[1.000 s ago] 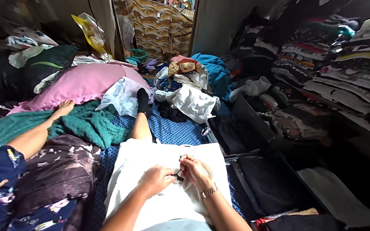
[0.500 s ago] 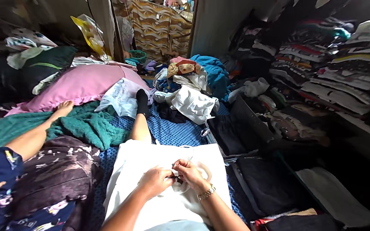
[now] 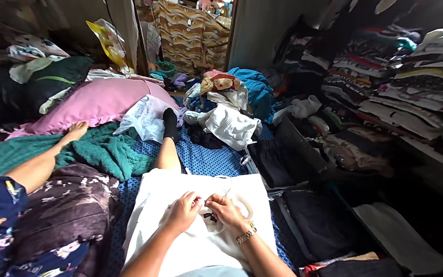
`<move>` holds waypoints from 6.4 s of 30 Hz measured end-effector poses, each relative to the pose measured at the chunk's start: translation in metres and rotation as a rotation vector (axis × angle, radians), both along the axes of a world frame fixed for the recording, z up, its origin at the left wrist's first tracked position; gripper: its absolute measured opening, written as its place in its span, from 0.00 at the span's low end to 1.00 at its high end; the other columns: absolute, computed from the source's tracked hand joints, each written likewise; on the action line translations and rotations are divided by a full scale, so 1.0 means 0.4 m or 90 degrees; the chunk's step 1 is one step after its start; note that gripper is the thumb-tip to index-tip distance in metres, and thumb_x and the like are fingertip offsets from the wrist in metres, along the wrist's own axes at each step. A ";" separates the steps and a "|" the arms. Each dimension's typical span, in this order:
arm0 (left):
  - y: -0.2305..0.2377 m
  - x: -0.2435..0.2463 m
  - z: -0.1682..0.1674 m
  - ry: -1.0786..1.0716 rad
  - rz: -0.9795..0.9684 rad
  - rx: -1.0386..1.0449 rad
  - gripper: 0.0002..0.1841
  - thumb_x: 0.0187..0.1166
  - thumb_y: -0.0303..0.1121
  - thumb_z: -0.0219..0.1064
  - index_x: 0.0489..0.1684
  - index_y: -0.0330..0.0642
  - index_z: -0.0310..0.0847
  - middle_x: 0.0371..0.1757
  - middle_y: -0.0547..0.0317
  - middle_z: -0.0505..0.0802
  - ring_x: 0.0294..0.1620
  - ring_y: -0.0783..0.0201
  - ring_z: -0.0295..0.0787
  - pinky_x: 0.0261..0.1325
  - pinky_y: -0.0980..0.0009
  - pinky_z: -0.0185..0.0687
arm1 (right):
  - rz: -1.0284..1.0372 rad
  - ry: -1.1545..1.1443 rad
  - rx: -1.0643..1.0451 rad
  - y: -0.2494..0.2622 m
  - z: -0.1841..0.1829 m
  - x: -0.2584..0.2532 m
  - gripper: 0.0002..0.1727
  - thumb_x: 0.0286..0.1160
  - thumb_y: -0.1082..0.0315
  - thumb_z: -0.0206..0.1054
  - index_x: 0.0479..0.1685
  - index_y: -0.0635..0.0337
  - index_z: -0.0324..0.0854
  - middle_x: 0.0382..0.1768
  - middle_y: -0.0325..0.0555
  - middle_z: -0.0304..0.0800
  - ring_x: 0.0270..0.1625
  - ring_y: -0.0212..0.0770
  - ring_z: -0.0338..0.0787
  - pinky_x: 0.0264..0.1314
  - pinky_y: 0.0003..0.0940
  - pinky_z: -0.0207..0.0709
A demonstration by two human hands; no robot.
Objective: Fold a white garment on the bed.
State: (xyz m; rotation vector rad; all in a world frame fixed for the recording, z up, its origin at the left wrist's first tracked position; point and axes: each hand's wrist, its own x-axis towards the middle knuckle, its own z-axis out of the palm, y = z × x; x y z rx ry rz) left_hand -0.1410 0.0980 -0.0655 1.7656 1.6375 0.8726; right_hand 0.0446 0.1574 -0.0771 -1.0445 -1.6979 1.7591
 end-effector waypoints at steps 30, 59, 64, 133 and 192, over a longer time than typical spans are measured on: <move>0.003 0.009 -0.054 0.019 -0.060 0.235 0.13 0.83 0.35 0.63 0.40 0.34 0.90 0.38 0.47 0.92 0.41 0.54 0.92 0.48 0.58 0.89 | 0.014 0.109 -0.098 0.000 0.004 0.008 0.12 0.79 0.72 0.56 0.28 0.54 0.81 0.15 0.26 0.78 0.15 0.20 0.71 0.19 0.17 0.65; -0.004 0.011 -0.048 0.010 -0.070 0.230 0.14 0.81 0.35 0.61 0.38 0.34 0.89 0.35 0.47 0.90 0.34 0.56 0.90 0.41 0.61 0.88 | 0.010 0.094 -0.058 -0.006 -0.005 0.004 0.13 0.74 0.74 0.60 0.22 0.53 0.82 0.17 0.27 0.81 0.16 0.19 0.71 0.19 0.17 0.65; -0.003 0.013 -0.062 -0.021 -0.101 0.311 0.10 0.73 0.29 0.66 0.44 0.37 0.92 0.40 0.49 0.93 0.36 0.60 0.91 0.43 0.67 0.90 | -0.019 0.128 -0.090 -0.009 -0.002 0.004 0.15 0.75 0.76 0.57 0.21 0.55 0.82 0.17 0.29 0.84 0.14 0.19 0.72 0.17 0.17 0.65; 0.000 0.018 -0.054 0.031 -0.026 0.245 0.16 0.80 0.37 0.61 0.29 0.33 0.85 0.30 0.49 0.87 0.30 0.57 0.87 0.35 0.61 0.85 | -0.010 0.116 -0.088 -0.007 -0.008 -0.003 0.08 0.76 0.74 0.63 0.29 0.56 0.82 0.17 0.28 0.79 0.15 0.20 0.71 0.18 0.17 0.66; -0.001 0.017 -0.064 0.008 -0.054 0.251 0.09 0.74 0.28 0.65 0.43 0.36 0.91 0.39 0.49 0.92 0.35 0.57 0.92 0.41 0.61 0.90 | -0.031 0.077 -0.066 -0.013 0.000 -0.005 0.09 0.79 0.73 0.60 0.29 0.57 0.79 0.18 0.29 0.78 0.15 0.21 0.70 0.19 0.18 0.66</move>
